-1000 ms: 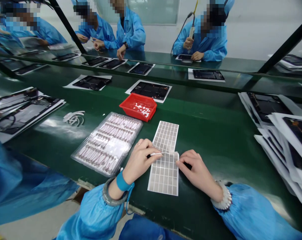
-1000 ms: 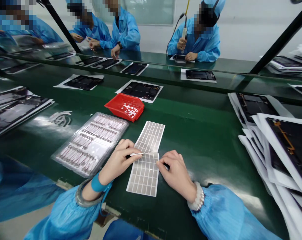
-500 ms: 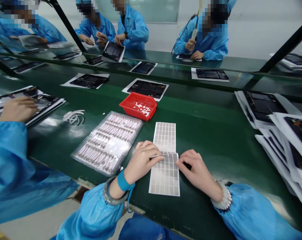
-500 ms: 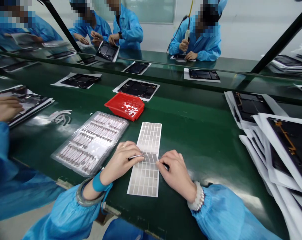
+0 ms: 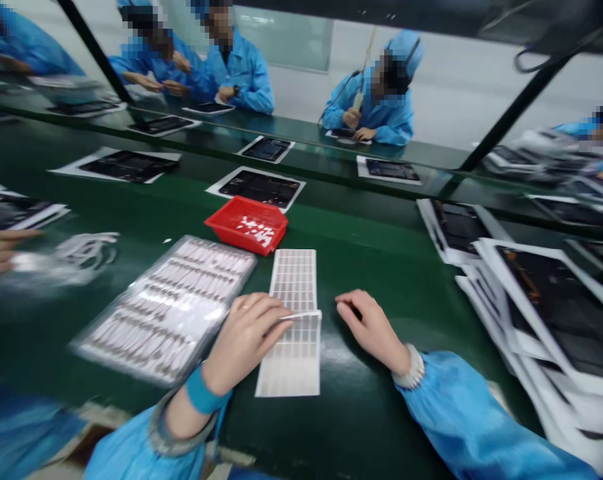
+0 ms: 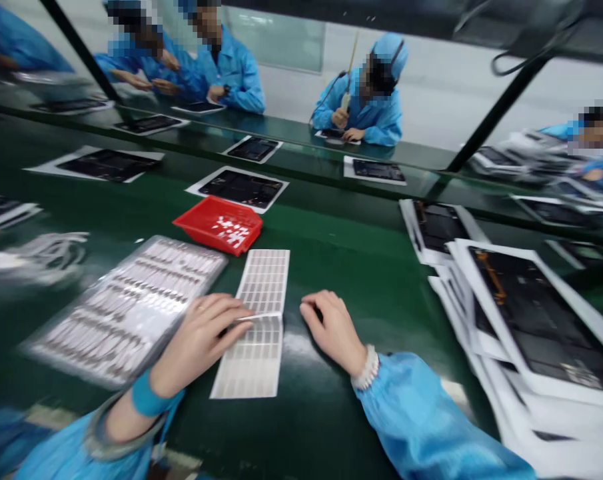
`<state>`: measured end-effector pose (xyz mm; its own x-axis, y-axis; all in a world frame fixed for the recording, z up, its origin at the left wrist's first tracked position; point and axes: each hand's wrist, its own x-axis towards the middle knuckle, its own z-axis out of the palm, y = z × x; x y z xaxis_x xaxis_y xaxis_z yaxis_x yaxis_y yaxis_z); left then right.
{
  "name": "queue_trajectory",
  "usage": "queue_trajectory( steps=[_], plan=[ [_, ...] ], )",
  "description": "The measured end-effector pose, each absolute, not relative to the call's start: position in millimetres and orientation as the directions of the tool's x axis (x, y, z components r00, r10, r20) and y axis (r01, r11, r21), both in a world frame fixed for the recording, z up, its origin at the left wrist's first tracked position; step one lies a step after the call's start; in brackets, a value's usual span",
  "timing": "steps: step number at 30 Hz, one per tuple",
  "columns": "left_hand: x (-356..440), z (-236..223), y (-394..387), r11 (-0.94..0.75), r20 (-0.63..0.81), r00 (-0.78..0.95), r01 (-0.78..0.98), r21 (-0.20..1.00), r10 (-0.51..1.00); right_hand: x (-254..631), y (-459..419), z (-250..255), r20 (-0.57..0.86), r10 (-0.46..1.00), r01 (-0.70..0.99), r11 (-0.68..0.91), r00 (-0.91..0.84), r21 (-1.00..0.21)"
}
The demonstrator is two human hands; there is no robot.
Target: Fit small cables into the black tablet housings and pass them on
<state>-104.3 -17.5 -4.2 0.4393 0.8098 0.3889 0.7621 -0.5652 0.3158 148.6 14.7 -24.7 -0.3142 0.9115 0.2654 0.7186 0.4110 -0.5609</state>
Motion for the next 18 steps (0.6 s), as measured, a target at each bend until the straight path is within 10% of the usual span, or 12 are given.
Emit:
queue_trajectory(
  steps=[8,18],
  plan=[
    [-107.6,-15.7,-13.3,-0.624,0.547,0.487,0.777,0.084,0.681,275.3,152.5,-22.1,0.500,0.804,0.916,-0.130,0.322,-0.380],
    [-120.0,-39.3,-13.8,-0.678,0.649,0.466,0.728,0.106,0.602,343.6,230.8,26.6,0.440,0.702,0.827,-0.500,0.560,-0.256]
  ],
)
